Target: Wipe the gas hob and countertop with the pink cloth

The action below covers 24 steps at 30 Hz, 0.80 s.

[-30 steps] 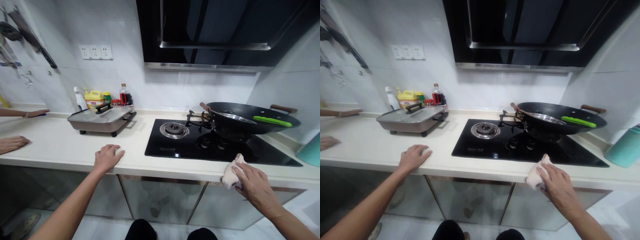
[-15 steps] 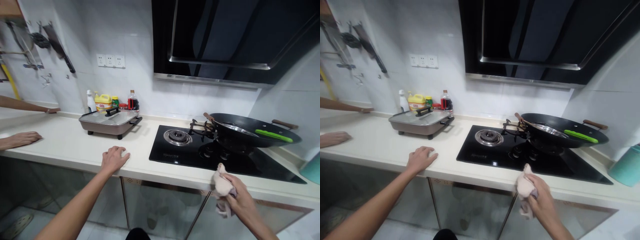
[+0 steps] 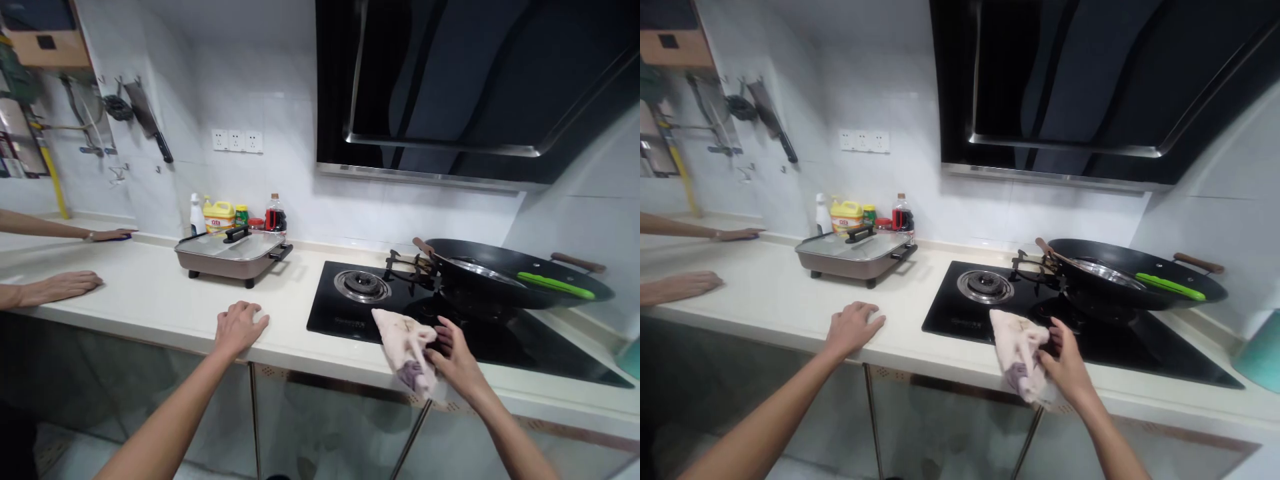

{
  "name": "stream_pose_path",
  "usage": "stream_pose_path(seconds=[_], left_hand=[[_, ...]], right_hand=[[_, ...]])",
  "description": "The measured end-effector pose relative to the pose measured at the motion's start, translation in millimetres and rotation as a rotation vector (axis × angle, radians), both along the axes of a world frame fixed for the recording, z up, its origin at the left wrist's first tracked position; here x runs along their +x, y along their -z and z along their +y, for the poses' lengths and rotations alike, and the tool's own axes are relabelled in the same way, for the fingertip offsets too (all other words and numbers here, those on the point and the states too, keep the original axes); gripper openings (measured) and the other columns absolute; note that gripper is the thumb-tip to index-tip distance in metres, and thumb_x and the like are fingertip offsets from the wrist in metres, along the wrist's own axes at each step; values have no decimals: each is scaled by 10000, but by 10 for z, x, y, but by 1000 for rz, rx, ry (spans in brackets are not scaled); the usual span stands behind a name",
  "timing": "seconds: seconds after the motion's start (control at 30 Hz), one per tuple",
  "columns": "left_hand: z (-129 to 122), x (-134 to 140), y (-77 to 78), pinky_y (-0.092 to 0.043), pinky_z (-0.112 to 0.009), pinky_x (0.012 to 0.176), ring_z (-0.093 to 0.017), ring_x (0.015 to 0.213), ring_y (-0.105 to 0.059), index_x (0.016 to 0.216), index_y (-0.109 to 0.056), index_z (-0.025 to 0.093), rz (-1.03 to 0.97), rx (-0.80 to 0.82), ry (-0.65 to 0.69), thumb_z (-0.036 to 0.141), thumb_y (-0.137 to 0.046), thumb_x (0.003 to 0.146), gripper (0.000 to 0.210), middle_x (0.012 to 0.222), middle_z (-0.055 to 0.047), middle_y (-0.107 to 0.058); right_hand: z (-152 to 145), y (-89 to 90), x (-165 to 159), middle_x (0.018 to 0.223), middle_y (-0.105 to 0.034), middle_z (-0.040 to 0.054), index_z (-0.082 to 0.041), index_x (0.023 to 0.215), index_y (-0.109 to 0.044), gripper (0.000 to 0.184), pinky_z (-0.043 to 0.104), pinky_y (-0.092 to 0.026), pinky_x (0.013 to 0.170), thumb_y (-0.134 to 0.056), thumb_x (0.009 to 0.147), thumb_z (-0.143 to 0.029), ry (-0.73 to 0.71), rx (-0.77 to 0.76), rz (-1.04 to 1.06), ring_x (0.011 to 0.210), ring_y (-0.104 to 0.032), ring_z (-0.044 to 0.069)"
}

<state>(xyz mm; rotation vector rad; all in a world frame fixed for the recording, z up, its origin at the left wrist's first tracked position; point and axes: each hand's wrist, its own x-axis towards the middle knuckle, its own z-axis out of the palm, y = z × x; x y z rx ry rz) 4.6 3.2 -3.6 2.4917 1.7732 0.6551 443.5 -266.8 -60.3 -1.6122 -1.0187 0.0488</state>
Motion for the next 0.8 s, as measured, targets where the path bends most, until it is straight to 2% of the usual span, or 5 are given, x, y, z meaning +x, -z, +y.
stream_pose_path(seconds=[0.13,0.37,0.5,0.63,0.8], left_hand=[[13,12,6,-372,-526,1120,-357,1324,-550,1202,-727,262,4,4,-3,540,-453,894,497,1365,-134,-664],[-23,21,-17,-368,-514,1125,-332,1319,-551,1210,-714,259,26,-5,-13,519,-452,910,476,1373,-137,-657],[-53,23,-32,-367,-507,1129,-336,1321,-551,1220,-712,259,35,-3,-16,514,-464,911,471,1368,-135,-659],[-61,28,-29,-370,-520,1126,-343,1311,-552,1221,-715,246,35,3,-10,516,-469,913,478,1361,-137,-662],[-46,30,-17,-376,-517,1119,-338,1296,-559,1227,-721,236,36,9,-9,514,-465,908,495,1359,-134,-661]], right_hand=[[-433,-16,320,1362,-592,139,-243,1363,-583,539,482,-567,981,-596,847,-396,49,-105,-229,1148,-663,284],[-374,-716,-159,1356,-651,99,-277,1244,-680,345,474,-472,1132,-491,1001,-432,98,19,-553,1292,-608,273],[-25,-541,-396,1588,-523,104,-321,1498,-559,561,584,-408,1191,-499,1008,-587,-137,-369,-640,1476,-472,335],[254,-304,-701,1739,-254,116,-345,1631,-375,696,695,-293,1218,-501,1001,-612,-167,-587,-663,1597,-210,415],[589,-490,-1585,1778,-103,56,-380,1664,-270,711,676,-127,1275,-498,1015,-561,-419,-642,-692,1628,-40,387]])
